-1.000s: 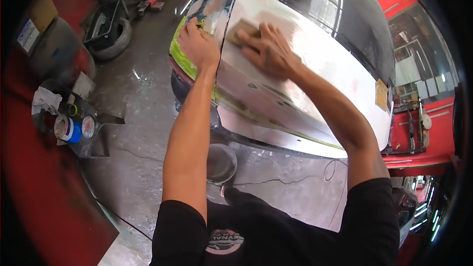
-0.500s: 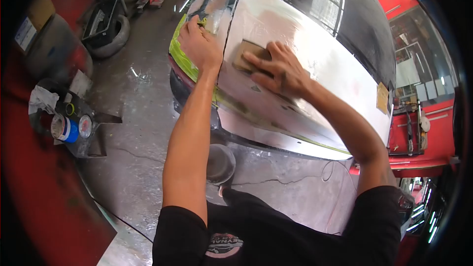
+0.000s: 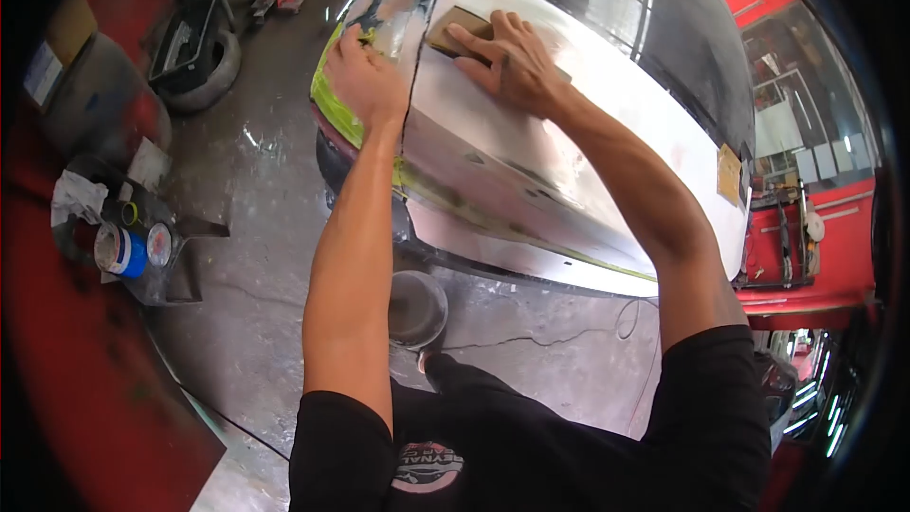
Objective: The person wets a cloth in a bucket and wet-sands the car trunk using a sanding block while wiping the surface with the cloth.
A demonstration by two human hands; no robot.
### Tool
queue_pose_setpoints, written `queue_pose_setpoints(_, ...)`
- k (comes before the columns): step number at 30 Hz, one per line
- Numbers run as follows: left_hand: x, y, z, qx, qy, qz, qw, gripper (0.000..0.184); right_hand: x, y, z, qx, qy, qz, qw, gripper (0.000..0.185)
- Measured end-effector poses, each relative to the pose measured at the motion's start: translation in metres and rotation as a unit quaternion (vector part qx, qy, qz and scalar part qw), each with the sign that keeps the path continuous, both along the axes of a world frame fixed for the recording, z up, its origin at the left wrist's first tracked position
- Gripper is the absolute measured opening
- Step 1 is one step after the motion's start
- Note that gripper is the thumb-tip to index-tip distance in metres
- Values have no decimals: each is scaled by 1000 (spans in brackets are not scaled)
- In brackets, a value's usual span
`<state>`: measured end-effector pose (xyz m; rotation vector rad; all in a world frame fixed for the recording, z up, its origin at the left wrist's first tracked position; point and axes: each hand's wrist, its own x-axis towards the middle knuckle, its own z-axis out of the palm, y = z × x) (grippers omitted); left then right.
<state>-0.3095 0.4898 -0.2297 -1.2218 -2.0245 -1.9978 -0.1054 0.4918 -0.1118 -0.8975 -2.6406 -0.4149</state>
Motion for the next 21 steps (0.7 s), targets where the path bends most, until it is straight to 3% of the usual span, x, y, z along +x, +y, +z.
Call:
queue_pose_setpoints(5,-1,3,-7,14,23,1,1000,39,60,-81,-2,-101,-46,-3,994,56)
queue_pose_setpoints(8,-1,6,-9,17,23,-3,1000,40,43,-31,8,-100,-84,-29,991,55)
queue_pose_setpoints(9,3,2,-10,7,20,-3,1000,40,37,4,3,2,-36,9,999,53)
queue_pose_setpoints(11,-1,4,-7,-2,19,4,1000,40,25,24,0,26,-21,-14,999,45)
queue_pose_setpoints(14,0,1,-3,-14,24,8,1000,39,46,-63,13,-93,-42,-61,993,48)
queue_pose_setpoints(16,2,-2,-2,-17,18,5,1000,39,79,-86,2,-94,-38,-1,995,50)
queue_pose_setpoints(19,-5,11,-1,4,34,-6,999,39,82,-37,-1,-71,-48,49,995,50)
queue_pose_setpoints(21,-3,2,-10,-7,41,-9,999,39,56,5,4,14,-16,5,1000,47)
